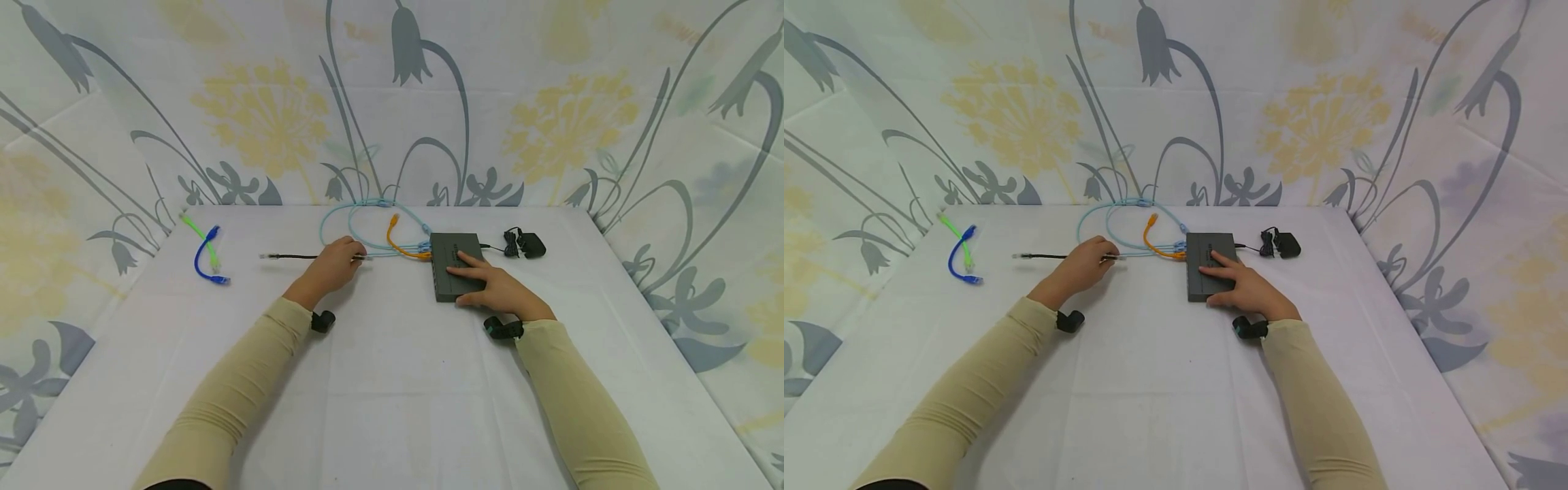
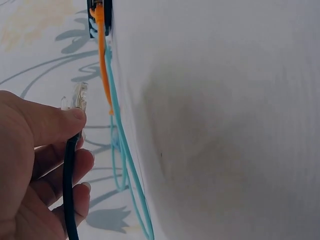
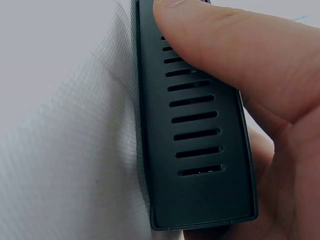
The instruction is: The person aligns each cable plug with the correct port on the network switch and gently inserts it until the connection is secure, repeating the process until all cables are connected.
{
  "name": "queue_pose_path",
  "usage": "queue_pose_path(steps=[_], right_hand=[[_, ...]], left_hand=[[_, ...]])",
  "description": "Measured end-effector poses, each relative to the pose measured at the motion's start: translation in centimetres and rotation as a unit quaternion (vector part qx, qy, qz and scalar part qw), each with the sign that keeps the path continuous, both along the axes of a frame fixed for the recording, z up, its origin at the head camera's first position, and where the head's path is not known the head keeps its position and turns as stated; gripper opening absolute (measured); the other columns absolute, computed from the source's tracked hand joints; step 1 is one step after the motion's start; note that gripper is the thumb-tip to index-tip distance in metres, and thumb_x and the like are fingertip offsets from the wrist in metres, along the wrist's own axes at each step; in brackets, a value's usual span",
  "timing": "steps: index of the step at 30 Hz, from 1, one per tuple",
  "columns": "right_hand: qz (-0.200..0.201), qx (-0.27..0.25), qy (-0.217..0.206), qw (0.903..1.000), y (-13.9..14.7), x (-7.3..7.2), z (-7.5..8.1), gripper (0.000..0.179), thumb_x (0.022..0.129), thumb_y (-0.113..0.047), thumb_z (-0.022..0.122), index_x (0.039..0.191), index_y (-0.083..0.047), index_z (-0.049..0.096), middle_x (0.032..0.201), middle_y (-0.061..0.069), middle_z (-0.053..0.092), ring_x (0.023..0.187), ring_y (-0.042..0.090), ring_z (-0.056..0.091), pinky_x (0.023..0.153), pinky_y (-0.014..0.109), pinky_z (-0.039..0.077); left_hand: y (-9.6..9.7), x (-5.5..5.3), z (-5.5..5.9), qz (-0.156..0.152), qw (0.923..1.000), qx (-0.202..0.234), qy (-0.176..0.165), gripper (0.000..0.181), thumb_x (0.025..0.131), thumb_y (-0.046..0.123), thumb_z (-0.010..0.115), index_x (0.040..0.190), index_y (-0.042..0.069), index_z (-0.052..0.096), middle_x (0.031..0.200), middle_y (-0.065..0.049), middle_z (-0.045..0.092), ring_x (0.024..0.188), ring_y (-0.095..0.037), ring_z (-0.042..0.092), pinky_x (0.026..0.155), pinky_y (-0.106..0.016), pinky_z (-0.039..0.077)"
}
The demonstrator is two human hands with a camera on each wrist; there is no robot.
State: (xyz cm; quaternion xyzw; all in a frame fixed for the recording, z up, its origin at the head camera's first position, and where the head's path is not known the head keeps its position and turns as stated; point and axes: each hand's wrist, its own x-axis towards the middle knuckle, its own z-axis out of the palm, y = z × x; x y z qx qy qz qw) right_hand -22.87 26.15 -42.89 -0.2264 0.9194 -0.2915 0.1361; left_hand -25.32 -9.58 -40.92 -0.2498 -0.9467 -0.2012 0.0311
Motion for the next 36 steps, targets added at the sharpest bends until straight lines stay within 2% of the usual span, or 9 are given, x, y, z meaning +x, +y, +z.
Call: queue_pose_path(steps=[6,13,27,36], right_hand=[[0.0,0.002,0.001,1.0,0.0,0.0,-0.1,0.073,0.079,-0.054,0.073,0.144,-0.039,0.044,0.164,-0.009,0.01,0.15,0.037,0.01,0.115,0.063,0.021],[-0.001,0.005,0.002,1.0,0.0,-0.1,0.0,0.072,0.08,-0.053,0.073,0.144,-0.038,0.044,0.164,-0.009,0.01,0.15,0.037,0.009,0.115,0.063,0.02],[-0.002,-0.001,-0.009,1.0,-0.1,0.1,0.0,0.072,0.08,-0.051,0.074,0.144,-0.038,0.043,0.164,-0.01,0.009,0.15,0.037,0.008,0.115,0.063,0.02],[-0.004,0.003,-0.005,1.0,-0.1,0.1,0.2,0.071,0.081,-0.048,0.074,0.145,-0.037,0.044,0.164,-0.009,0.009,0.15,0.037,0.008,0.114,0.064,0.019]], left_hand=[[0.8,0.2,-0.1,0.0,0.9995,0.013,-0.027,0.02,0.096,0.008,0.058,0.114,0.003,0.065,0.114,-0.011,0.062,0.11,-0.026,0.06,0.096,-0.039,0.05],[1.7,0.2,-0.2,-0.005,0.9996,0.009,-0.028,0.019,0.097,0.01,0.058,0.114,0.005,0.065,0.114,-0.01,0.063,0.111,-0.025,0.06,0.098,-0.038,0.049],[3.3,0.0,-0.6,-0.011,0.9986,0.015,-0.05,0.021,0.098,0.012,0.056,0.117,0.006,0.065,0.115,-0.01,0.062,0.11,-0.024,0.06,0.098,-0.037,0.049],[4.4,-0.3,-0.6,-0.006,0.9959,0.047,-0.076,0.021,0.097,0.011,0.057,0.115,0.005,0.065,0.113,-0.011,0.063,0.109,-0.025,0.06,0.096,-0.037,0.049]])
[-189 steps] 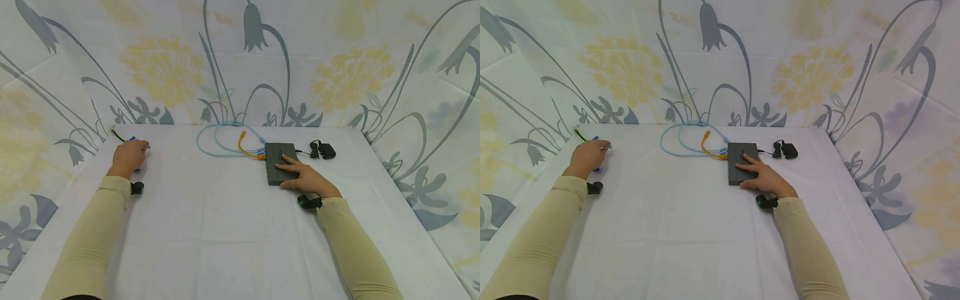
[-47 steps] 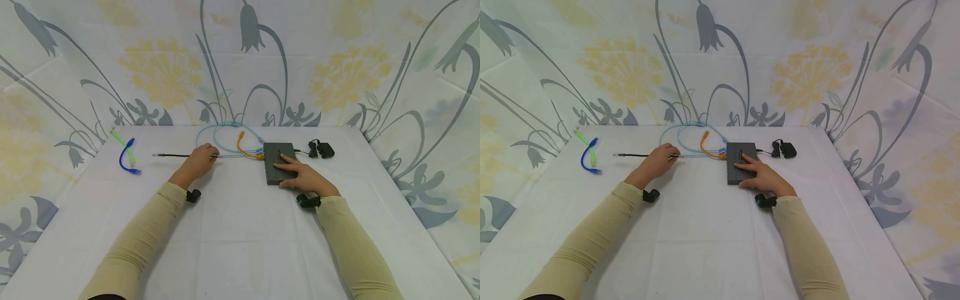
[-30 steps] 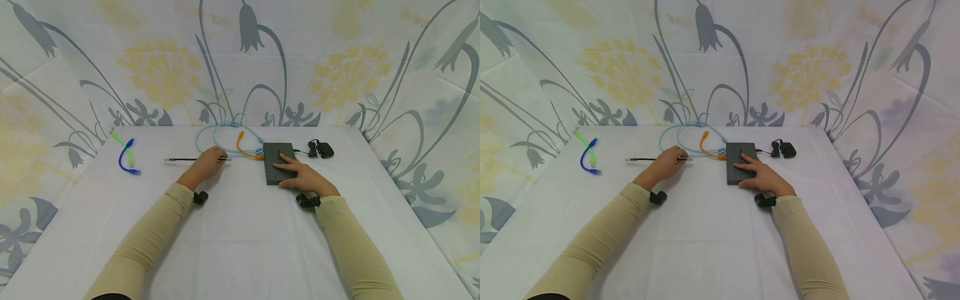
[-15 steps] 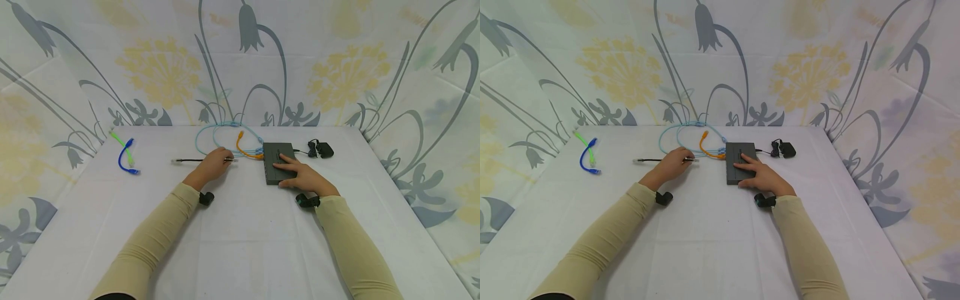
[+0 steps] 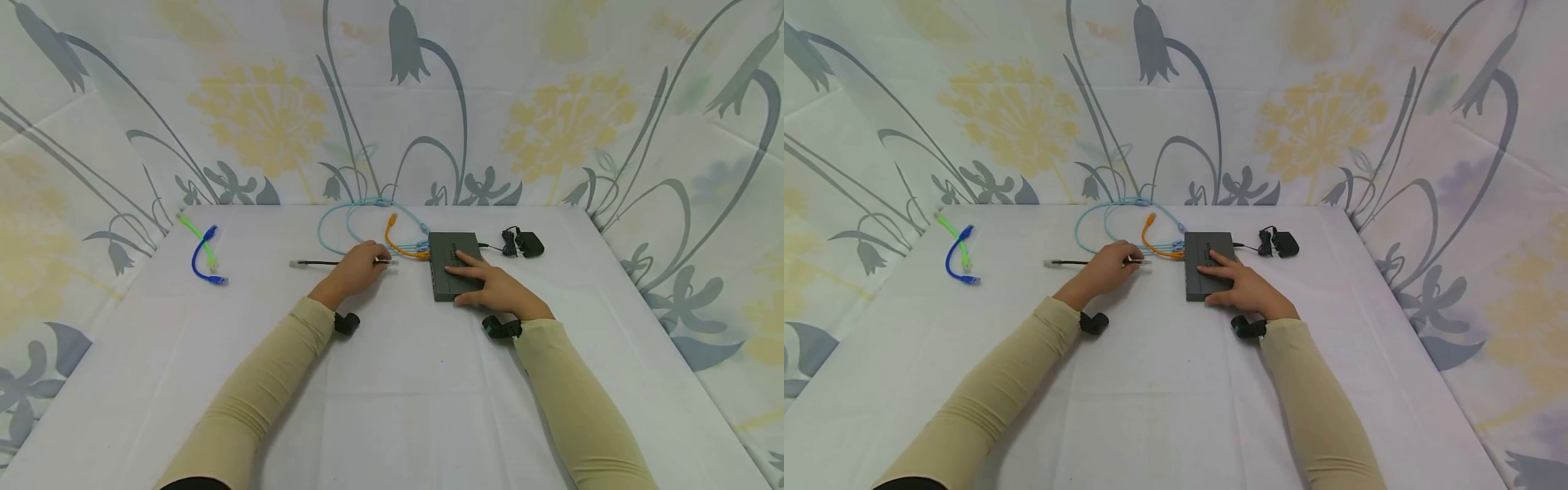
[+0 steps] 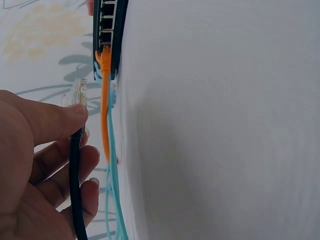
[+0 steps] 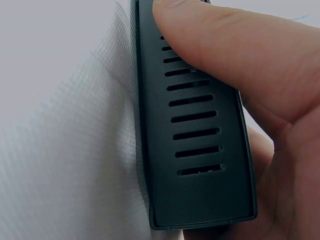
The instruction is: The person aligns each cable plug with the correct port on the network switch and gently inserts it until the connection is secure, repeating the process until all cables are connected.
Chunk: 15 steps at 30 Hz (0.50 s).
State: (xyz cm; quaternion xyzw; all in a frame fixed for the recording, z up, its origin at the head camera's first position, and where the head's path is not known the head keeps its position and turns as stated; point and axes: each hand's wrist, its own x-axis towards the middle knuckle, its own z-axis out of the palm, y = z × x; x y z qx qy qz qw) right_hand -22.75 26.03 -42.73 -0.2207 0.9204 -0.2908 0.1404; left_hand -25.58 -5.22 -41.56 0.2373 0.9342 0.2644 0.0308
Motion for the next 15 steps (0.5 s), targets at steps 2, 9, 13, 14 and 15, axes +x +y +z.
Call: queue_pose_path(steps=[2,9,13,14,15], right_hand=[[0.001,-0.002,-0.001,1.0,0.0,0.0,0.0,0.071,0.081,-0.048,0.074,0.145,-0.037,0.044,0.164,-0.009,0.009,0.15,0.037,0.008,0.115,0.064,0.019],[-0.001,-0.002,-0.003,1.0,0.0,-0.1,-0.1,0.07,0.082,-0.049,0.073,0.145,-0.037,0.043,0.164,-0.01,0.009,0.151,0.035,0.007,0.115,0.063,0.019],[-0.002,0.002,-0.004,1.0,0.0,-0.1,0.0,0.071,0.081,-0.049,0.073,0.145,-0.038,0.043,0.164,-0.01,0.008,0.151,0.036,0.007,0.115,0.064,0.019],[-0.002,0.003,-0.003,1.0,-0.1,-0.1,0.0,0.072,0.081,-0.05,0.073,0.145,-0.038,0.043,0.164,-0.01,0.008,0.151,0.036,0.008,0.115,0.064,0.02],[-0.002,0.004,-0.002,1.0,0.0,-0.1,-0.1,0.072,0.081,-0.05,0.073,0.145,-0.038,0.043,0.164,-0.01,0.009,0.151,0.036,0.008,0.115,0.063,0.02]], left_hand=[[0.2,-0.1,0.0,0.0,1.0,0.002,-0.003,0.02,0.097,0.011,0.057,0.115,0.005,0.065,0.113,-0.011,0.063,0.108,-0.025,0.06,0.095,-0.037,0.05],[0.9,-0.2,0.0,-0.002,0.9999,0.01,-0.012,0.02,0.097,0.012,0.058,0.115,0.005,0.065,0.114,-0.011,0.063,0.106,-0.024,0.061,0.092,-0.037,0.05],[1.3,-0.2,0.0,-0.001,0.9998,0.015,-0.015,0.021,0.097,0.013,0.058,0.116,0.006,0.065,0.115,-0.01,0.064,0.108,-0.024,0.061,0.093,-0.037,0.05],[1.4,-0.3,-0.1,-0.001,0.9997,0.017,-0.016,0.021,0.097,0.013,0.058,0.116,0.007,0.066,0.115,-0.01,0.064,0.108,-0.024,0.061,0.093,-0.037,0.05],[1.5,-0.3,-0.1,-0.001,0.9997,0.02,-0.016,0.021,0.097,0.013,0.059,0.116,0.007,0.066,0.115,-0.009,0.064,0.108,-0.023,0.061,0.093,-0.036,0.05]])
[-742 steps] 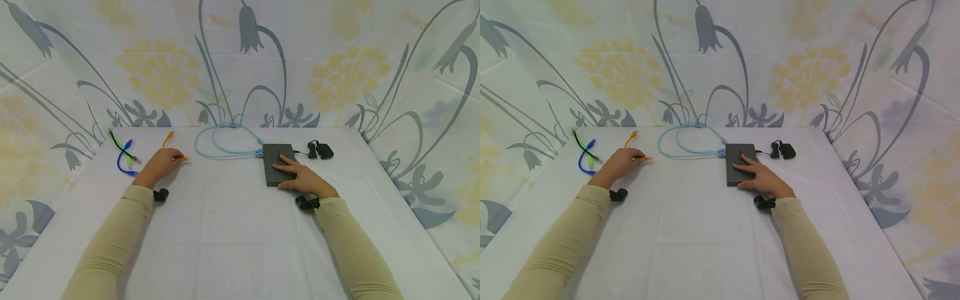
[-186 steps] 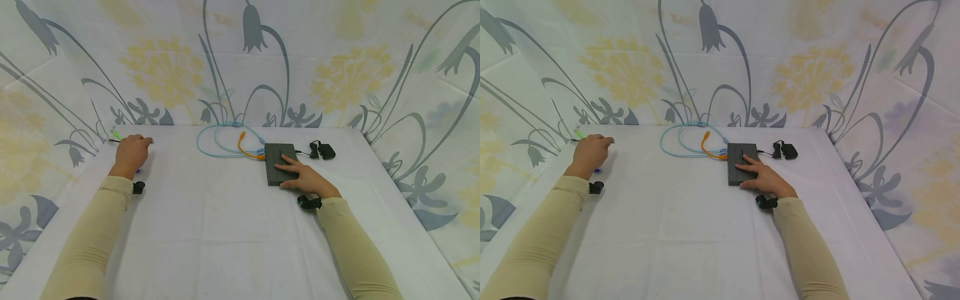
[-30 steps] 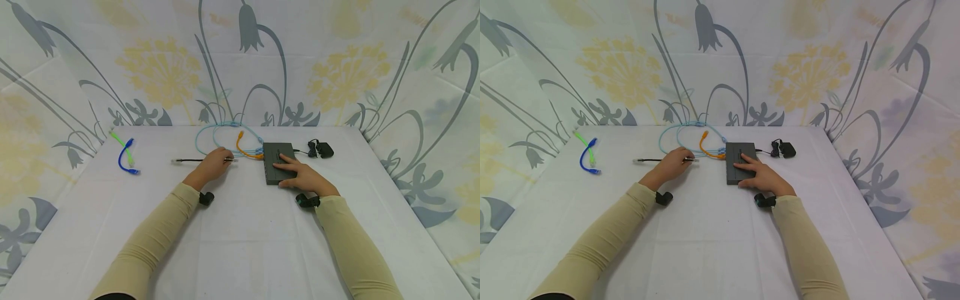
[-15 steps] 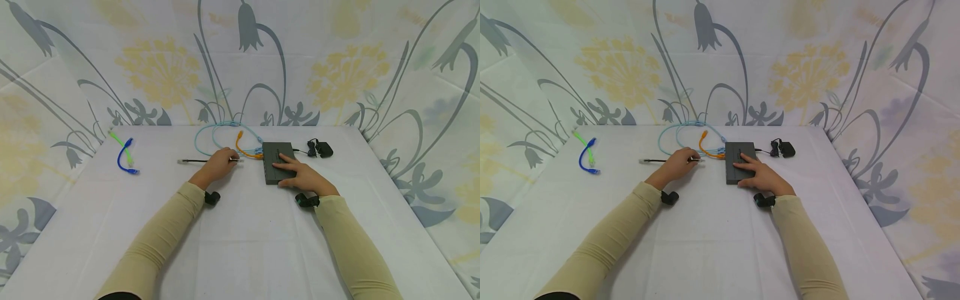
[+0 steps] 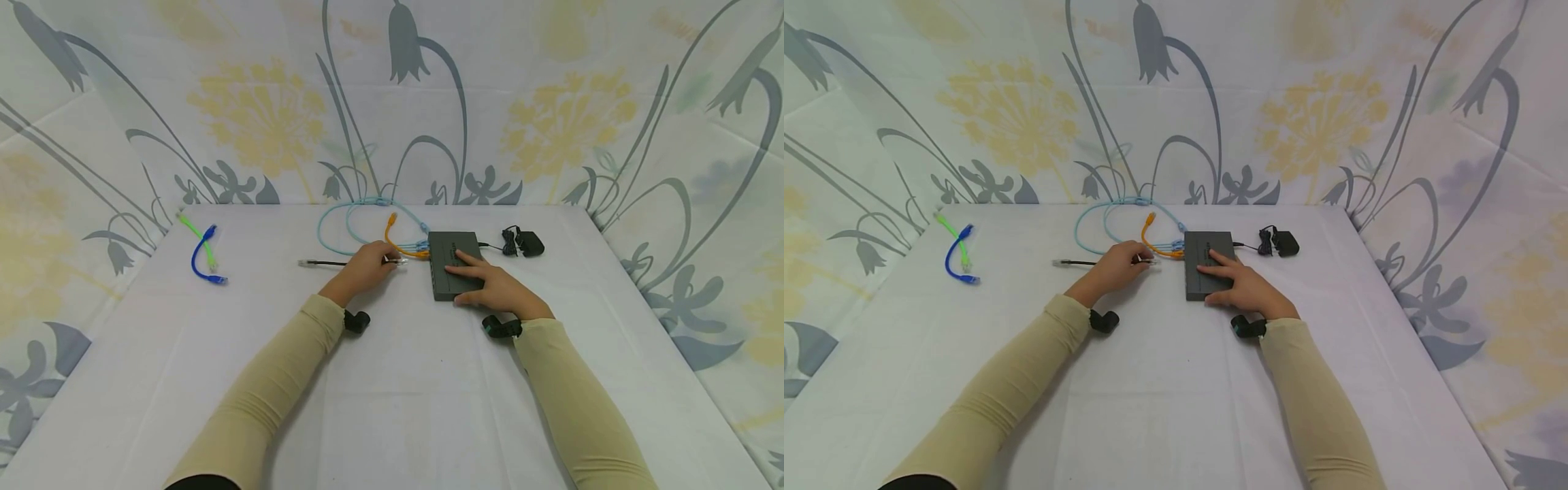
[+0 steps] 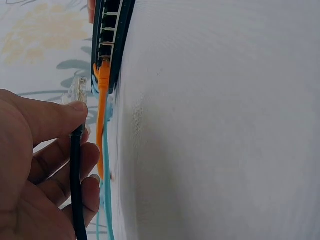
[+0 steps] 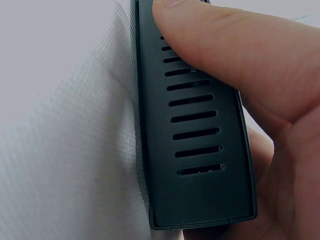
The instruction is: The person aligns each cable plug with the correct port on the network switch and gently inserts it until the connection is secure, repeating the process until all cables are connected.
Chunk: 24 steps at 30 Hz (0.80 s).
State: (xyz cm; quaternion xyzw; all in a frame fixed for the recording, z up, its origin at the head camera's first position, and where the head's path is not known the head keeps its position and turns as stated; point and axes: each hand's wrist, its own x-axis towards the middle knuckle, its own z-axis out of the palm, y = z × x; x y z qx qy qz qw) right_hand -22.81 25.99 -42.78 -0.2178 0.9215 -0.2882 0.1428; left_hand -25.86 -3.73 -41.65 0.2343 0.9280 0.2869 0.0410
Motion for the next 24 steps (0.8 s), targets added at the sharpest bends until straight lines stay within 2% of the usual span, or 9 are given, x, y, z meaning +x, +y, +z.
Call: queue_pose_path(steps=[11,17,24], right_hand=[[0.001,-0.002,-0.002,1.0,0.1,-0.2,-0.2,0.073,0.08,-0.055,0.072,0.144,-0.039,0.043,0.164,-0.011,0.008,0.151,0.036,0.009,0.114,0.063,0.021],[0.001,0.0,-0.002,1.0,0.1,-0.1,-0.2,0.073,0.079,-0.055,0.073,0.144,-0.04,0.043,0.164,-0.011,0.008,0.15,0.036,0.01,0.115,0.063,0.022],[0.0,0.001,-0.003,1.0,0.0,-0.1,-0.1,0.072,0.08,-0.053,0.073,0.144,-0.039,0.043,0.164,-0.011,0.008,0.15,0.036,0.01,0.114,0.062,0.022]], left_hand=[[1.1,-0.5,-0.4,0.008,0.9994,0.017,-0.029,0.022,0.098,0.018,0.058,0.117,0.01,0.065,0.113,-0.006,0.067,0.101,-0.02,0.062,0.086,-0.034,0.052],[1.7,-0.8,-0.7,0.01,0.9994,0.018,-0.026,0.021,0.098,0.018,0.058,0.116,0.01,0.065,0.113,-0.006,0.067,0.103,-0.02,0.062,0.088,-0.034,0.052],[2.2,-1.0,-0.7,0.006,0.9998,0.015,-0.007,0.021,0.098,0.018,0.059,0.115,0.01,0.067,0.112,-0.008,0.064,0.105,-0.022,0.061,0.089,-0.035,0.052]])
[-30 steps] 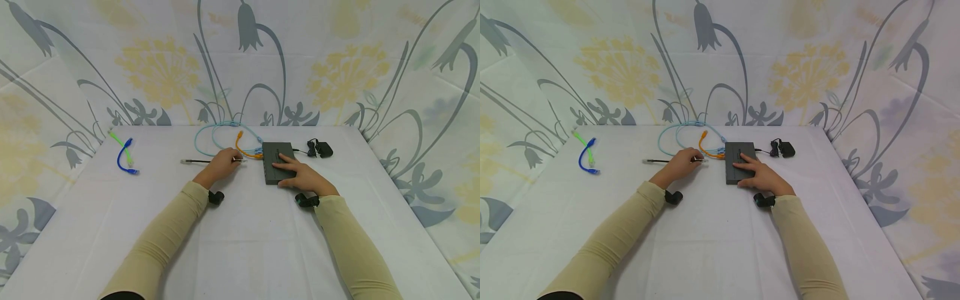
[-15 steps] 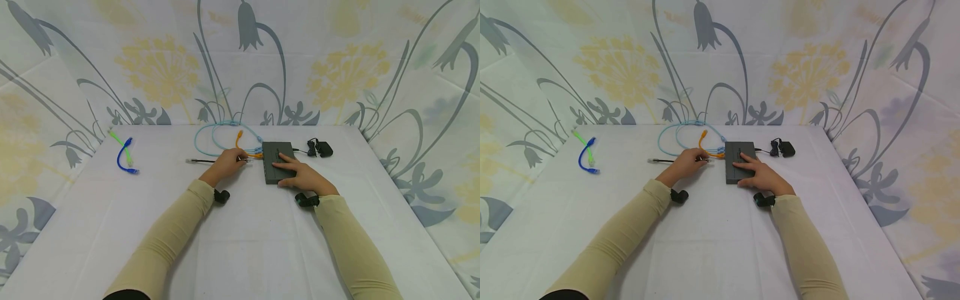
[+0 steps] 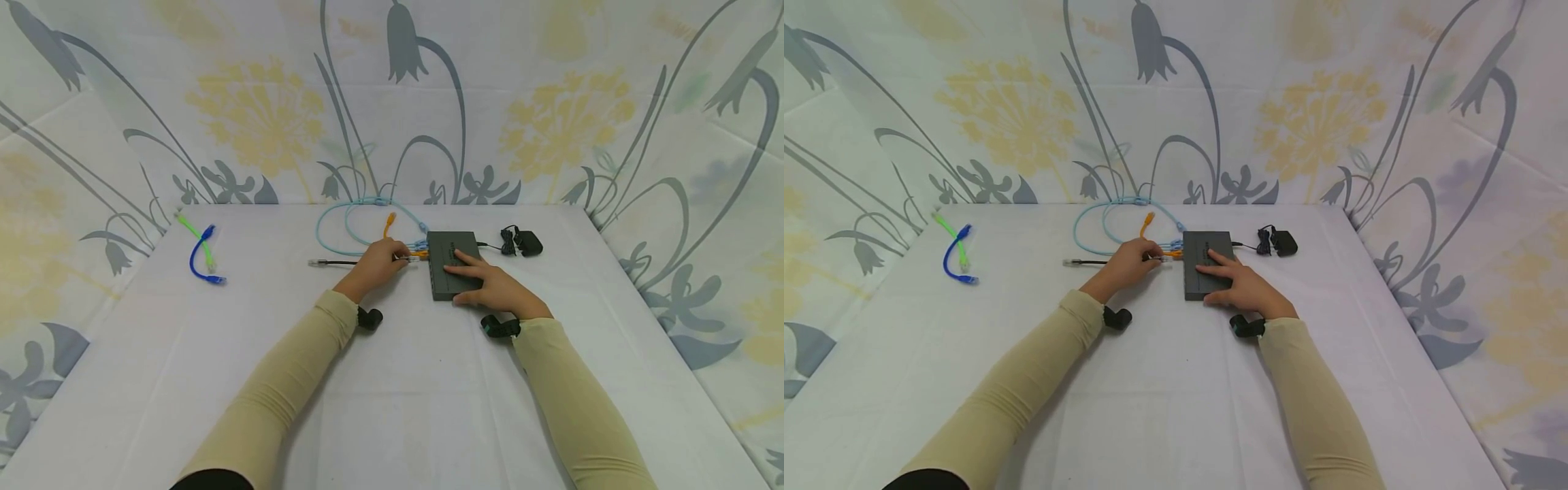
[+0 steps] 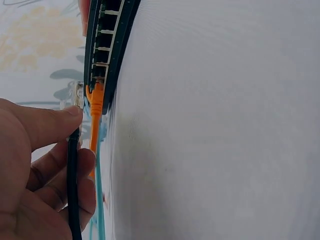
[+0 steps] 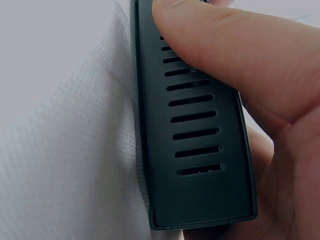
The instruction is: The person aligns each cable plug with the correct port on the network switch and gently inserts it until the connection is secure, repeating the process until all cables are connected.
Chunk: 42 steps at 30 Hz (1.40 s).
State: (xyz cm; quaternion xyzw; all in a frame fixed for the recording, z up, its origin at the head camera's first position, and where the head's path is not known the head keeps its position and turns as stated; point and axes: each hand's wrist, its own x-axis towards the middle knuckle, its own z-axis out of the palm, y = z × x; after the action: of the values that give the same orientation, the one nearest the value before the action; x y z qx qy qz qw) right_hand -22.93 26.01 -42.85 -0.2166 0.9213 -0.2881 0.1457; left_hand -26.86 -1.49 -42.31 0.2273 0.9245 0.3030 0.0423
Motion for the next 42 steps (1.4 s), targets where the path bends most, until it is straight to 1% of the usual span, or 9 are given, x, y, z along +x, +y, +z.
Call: queue_pose_path(steps=[6,12,17,24,33,42], right_hand=[[0.0,-0.002,0.001,1.0,-0.1,0.0,-0.1,0.071,0.081,-0.052,0.073,0.144,-0.039,0.043,0.164,-0.011,0.009,0.151,0.036,0.009,0.115,0.062,0.022],[0.0,-0.003,0.001,1.0,-0.1,0.1,0.0,0.071,0.081,-0.051,0.073,0.144,-0.039,0.043,0.164,-0.01,0.009,0.15,0.036,0.01,0.114,0.063,0.022],[-0.003,-0.005,-0.002,1.0,-0.1,0.1,0.2,0.071,0.081,-0.05,0.073,0.144,-0.039,0.043,0.164,-0.01,0.008,0.15,0.036,0.009,0.115,0.063,0.022],[-0.002,-0.006,-0.006,1.0,-0.2,0.1,0.1,0.071,0.081,-0.052,0.073,0.144,-0.04,0.042,0.164,-0.011,0.008,0.151,0.035,0.008,0.115,0.061,0.022],[0.0,-0.003,-0.003,1.0,-0.1,0.0,0.0,0.07,0.082,-0.051,0.072,0.144,-0.04,0.042,0.163,-0.012,0.008,0.151,0.034,0.009,0.116,0.06,0.022],[-0.002,-0.002,-0.004,1.0,0.0,0.1,0.1,0.07,0.082,-0.052,0.072,0.144,-0.039,0.042,0.163,-0.012,0.008,0.151,0.035,0.009,0.116,0.06,0.022]], left_hand=[[0.5,-0.1,0.0,-0.001,1.0,-0.005,0.002,0.022,0.098,0.021,0.058,0.116,0.013,0.068,0.112,-0.009,0.064,0.105,-0.023,0.061,0.088,-0.036,0.052],[1.0,-0.2,-0.2,0.005,0.9999,-0.007,0.006,0.023,0.098,0.022,0.058,0.118,0.015,0.067,0.115,-0.009,0.066,0.108,-0.023,0.062,0.089,-0.036,0.053],[1.4,-0.3,-0.4,0.013,0.9999,0.002,0.001,0.023,0.098,0.023,0.059,0.117,0.012,0.066,0.113,-0.009,0.066,0.105,-0.023,0.062,0.088,-0.037,0.052],[1.8,-0.3,-0.6,0.017,0.9998,-0.006,0.001,0.022,0.098,0.018,0.059,0.117,0.009,0.064,0.114,-0.009,0.067,0.106,-0.022,0.063,0.09,-0.035,0.052],[1.8,-0.3,-0.8,0.024,0.9997,-0.007,-0.003,0.023,0.097,0.018,0.059,0.118,0.009,0.064,0.115,-0.008,0.068,0.108,-0.021,0.064,0.092,-0.035,0.052],[1.8,-0.5,-0.9,0.019,0.9998,0.003,-0.002,0.022,0.097,0.017,0.059,0.117,0.009,0.065,0.113,-0.008,0.068,0.105,-0.021,0.064,0.09,-0.035,0.053]])
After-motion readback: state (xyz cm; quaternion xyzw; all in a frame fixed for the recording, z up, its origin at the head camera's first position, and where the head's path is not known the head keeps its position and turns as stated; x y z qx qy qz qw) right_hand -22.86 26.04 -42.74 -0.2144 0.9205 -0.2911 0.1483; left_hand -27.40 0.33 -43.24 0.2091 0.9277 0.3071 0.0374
